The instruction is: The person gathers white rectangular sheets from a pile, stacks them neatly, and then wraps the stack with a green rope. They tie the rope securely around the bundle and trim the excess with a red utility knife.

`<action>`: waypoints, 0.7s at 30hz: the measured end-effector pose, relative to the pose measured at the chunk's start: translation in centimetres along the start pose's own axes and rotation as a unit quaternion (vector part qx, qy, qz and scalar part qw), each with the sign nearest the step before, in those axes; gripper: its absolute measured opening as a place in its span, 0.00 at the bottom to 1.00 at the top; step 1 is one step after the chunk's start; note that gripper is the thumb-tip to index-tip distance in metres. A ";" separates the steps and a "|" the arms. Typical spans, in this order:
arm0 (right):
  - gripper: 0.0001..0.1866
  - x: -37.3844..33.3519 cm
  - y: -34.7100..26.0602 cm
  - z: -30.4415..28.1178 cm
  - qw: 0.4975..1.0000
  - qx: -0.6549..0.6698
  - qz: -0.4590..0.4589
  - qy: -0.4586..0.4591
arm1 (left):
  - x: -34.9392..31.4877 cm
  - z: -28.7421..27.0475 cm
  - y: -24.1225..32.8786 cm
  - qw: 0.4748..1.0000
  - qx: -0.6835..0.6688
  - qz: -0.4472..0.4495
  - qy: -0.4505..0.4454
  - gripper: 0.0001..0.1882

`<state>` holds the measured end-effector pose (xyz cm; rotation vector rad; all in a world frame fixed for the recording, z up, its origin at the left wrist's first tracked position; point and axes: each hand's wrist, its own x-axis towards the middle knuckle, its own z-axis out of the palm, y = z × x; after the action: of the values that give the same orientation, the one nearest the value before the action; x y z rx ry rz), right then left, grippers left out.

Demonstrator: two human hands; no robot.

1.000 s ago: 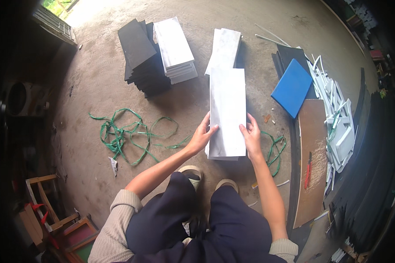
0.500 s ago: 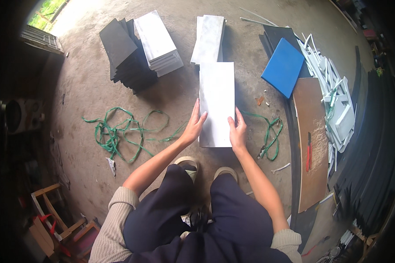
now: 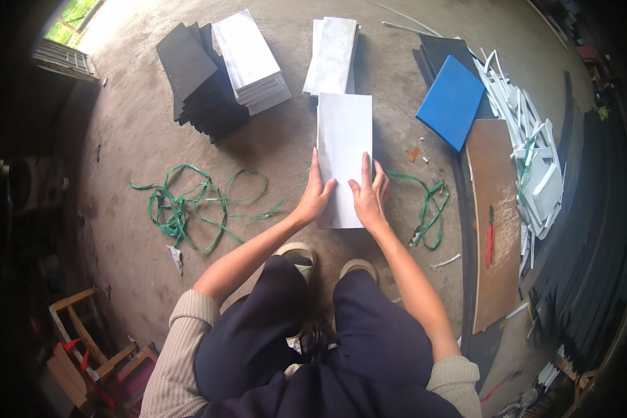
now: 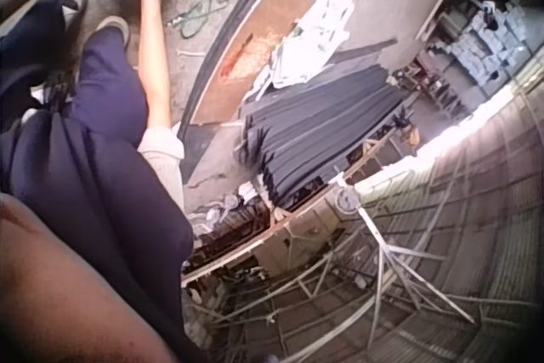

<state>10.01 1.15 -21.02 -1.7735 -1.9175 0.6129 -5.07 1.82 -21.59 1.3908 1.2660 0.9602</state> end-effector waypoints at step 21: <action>0.20 26.9 -10.7 6.2 0.982 0.162 0.008 -0.095 | 11.3 -14.6 -0.1 0.933 0.098 0.046 0.342 0.31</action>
<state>-4.06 27.06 -18.67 -1.5715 -1.7990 1.0689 -17.59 15.15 -19.45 1.3152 1.8604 1.4947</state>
